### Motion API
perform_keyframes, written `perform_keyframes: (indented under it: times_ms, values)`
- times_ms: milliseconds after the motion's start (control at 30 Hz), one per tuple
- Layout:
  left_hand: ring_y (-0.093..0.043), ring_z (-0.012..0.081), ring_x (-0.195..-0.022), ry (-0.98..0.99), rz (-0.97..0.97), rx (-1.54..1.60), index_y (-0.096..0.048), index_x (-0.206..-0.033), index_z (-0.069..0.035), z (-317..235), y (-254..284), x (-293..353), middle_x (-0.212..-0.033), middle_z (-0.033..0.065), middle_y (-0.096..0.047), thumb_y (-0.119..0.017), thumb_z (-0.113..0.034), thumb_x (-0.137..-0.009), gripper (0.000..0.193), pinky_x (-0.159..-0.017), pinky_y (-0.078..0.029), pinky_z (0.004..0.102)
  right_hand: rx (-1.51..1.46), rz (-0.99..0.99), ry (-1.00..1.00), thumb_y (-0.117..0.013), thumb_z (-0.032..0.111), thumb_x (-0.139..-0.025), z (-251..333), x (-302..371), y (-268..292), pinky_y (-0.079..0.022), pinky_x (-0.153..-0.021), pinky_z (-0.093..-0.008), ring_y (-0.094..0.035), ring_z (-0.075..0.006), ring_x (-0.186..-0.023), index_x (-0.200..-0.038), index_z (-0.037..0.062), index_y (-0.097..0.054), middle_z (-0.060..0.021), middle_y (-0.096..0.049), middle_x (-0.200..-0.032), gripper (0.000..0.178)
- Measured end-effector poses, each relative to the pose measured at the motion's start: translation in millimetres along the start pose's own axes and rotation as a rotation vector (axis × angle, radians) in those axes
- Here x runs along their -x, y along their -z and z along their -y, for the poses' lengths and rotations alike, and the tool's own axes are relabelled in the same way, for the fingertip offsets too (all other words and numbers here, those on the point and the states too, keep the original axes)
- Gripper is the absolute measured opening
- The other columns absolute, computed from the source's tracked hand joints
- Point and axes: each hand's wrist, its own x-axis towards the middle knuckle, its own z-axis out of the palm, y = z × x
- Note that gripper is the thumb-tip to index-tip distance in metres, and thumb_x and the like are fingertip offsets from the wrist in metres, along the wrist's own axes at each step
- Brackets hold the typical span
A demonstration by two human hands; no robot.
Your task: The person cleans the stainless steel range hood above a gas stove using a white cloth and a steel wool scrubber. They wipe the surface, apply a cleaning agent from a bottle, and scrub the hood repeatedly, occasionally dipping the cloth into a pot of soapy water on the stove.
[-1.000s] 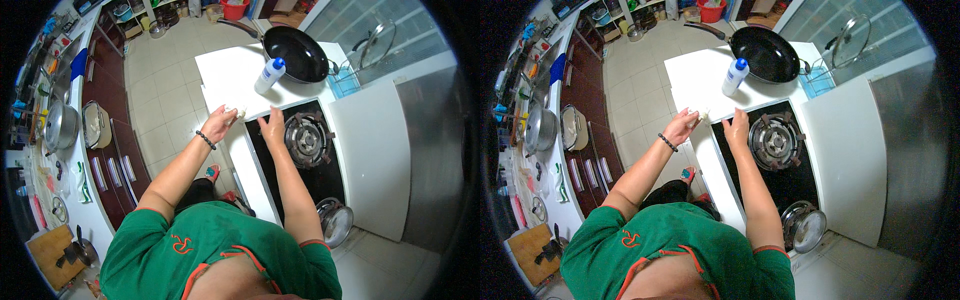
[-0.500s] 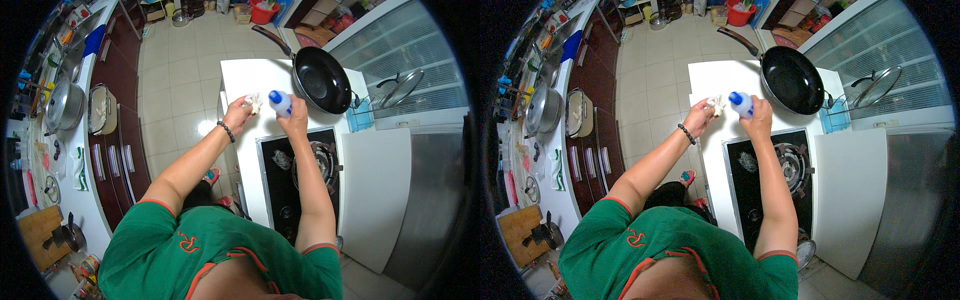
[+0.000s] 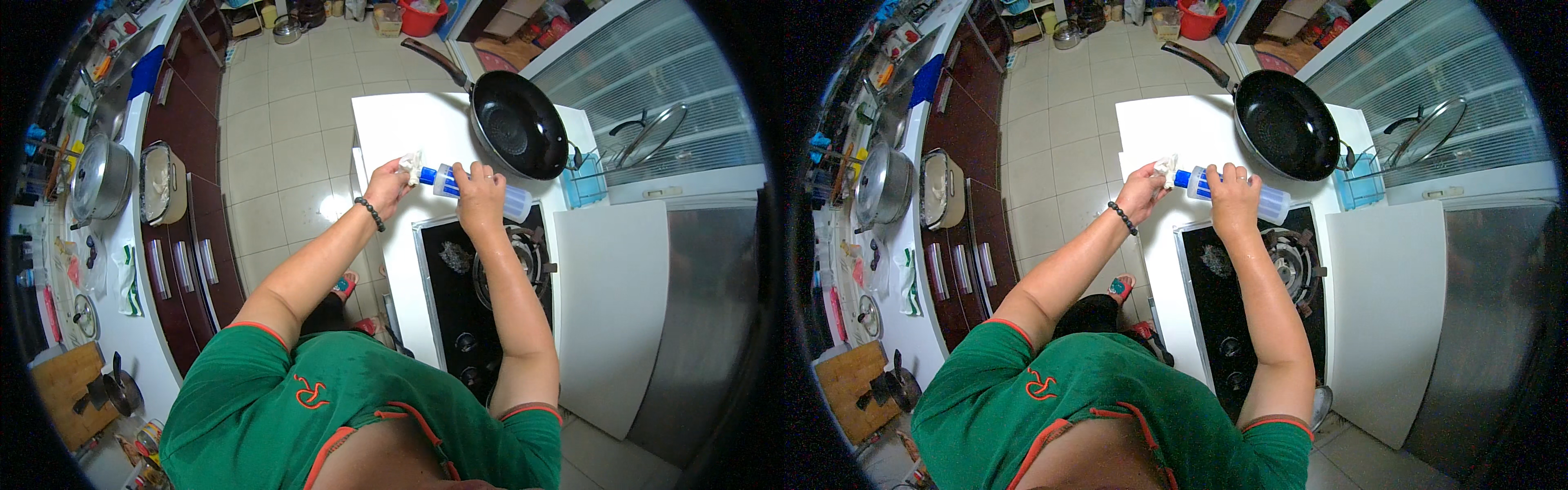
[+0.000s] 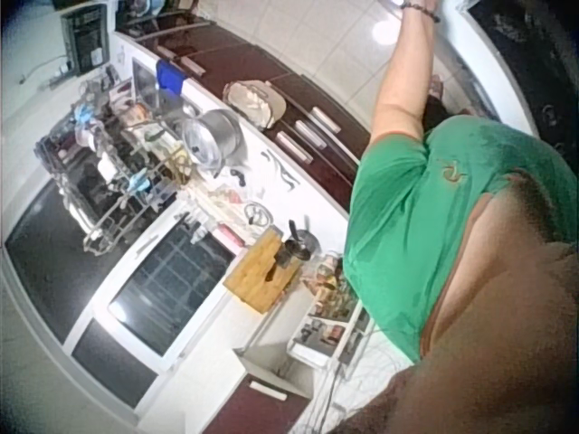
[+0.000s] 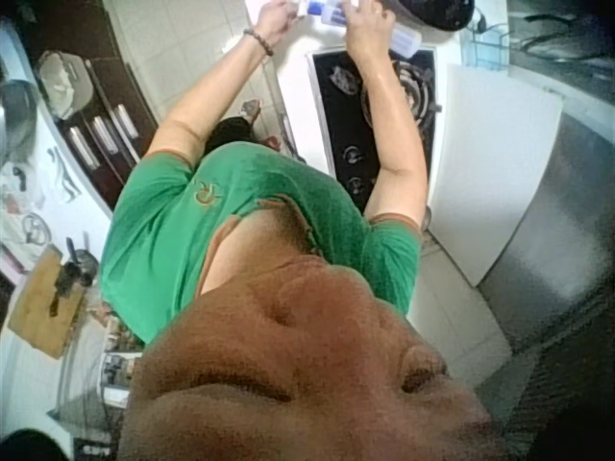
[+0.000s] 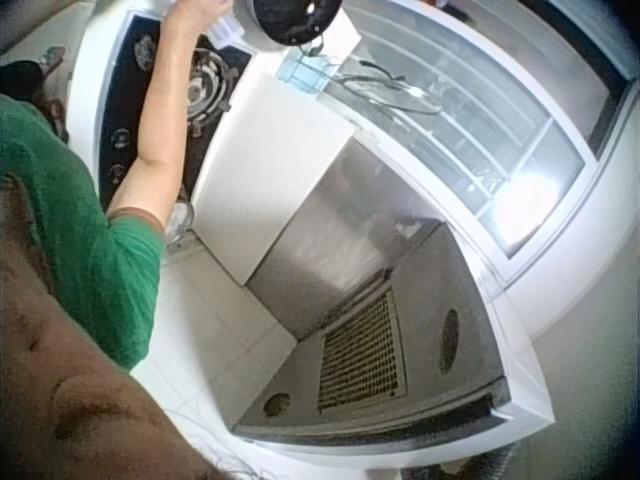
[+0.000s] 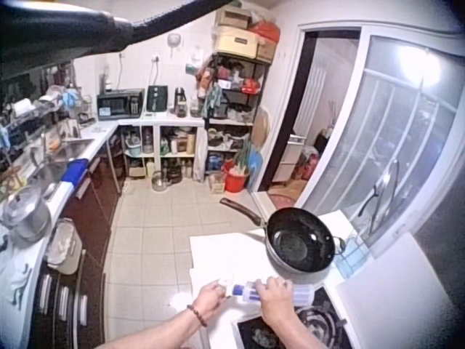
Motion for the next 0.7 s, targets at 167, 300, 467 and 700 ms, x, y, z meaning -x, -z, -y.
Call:
perform_keyframes:
  times_ms: [167,300,467,700]
  values:
    - [-0.061,0.0127,-0.083,-0.017,0.001,0.011,-0.054,-0.118,0.0,-4.6,3.5,2.6,-0.101,0.0068,-0.061,-0.046,0.008,-0.085,0.035,-0.072,-0.053,0.0212,-0.074,-0.018,-0.053,-0.065,0.002,-0.064,-0.7,0.4,-8.1,-0.038,-0.083,-0.045,-0.052,-0.0259,-0.091,-0.108,0.0109,-0.058,-0.0074,-0.053,-0.09,0.046]
    - [-0.061,0.0123,-0.086,-0.022,-0.017,0.047,-0.054,-0.118,-0.001,-14.8,-2.5,11.4,-0.102,0.0071,-0.061,-0.048,0.004,-0.087,0.032,-0.071,-0.053,0.0206,-0.354,-0.071,-0.21,-0.073,0.003,-0.058,-8.8,2.3,-20.9,-0.04,-0.083,-0.0428,-0.055,-0.0282,-0.091,-0.11,0.0107,-0.057,-0.0095,-0.056,-0.092,0.055]
    - [-0.061,0.0125,-0.089,-0.001,0.041,-0.022,-0.053,-0.117,0.0,-25.9,-15.3,29.7,-0.103,0.007,-0.061,-0.051,-0.002,-0.09,0.028,-0.07,-0.054,0.0201,-1.063,-0.156,-0.677,-0.081,0.001,-0.057,-36.7,8.1,-63.6,-0.046,-0.087,-0.0356,-0.061,-0.0249,-0.098,-0.114,0.0056,-0.052,-0.0118,-0.063,-0.105,0.064]
    - [-0.061,0.0144,-0.091,-0.033,0.185,-0.176,-0.057,-0.106,0.0,-29.6,-52.0,51.3,-0.1,0.0071,-0.063,-0.059,-0.01,-0.089,0.021,-0.082,-0.052,0.0279,-1.159,-0.23,-0.711,-0.083,0.011,-0.056,-47.1,23.6,-99.3,-0.042,-0.096,-0.0356,-0.056,-0.0263,-0.108,-0.126,0.0012,-0.042,-0.0147,-0.058,-0.116,0.082]
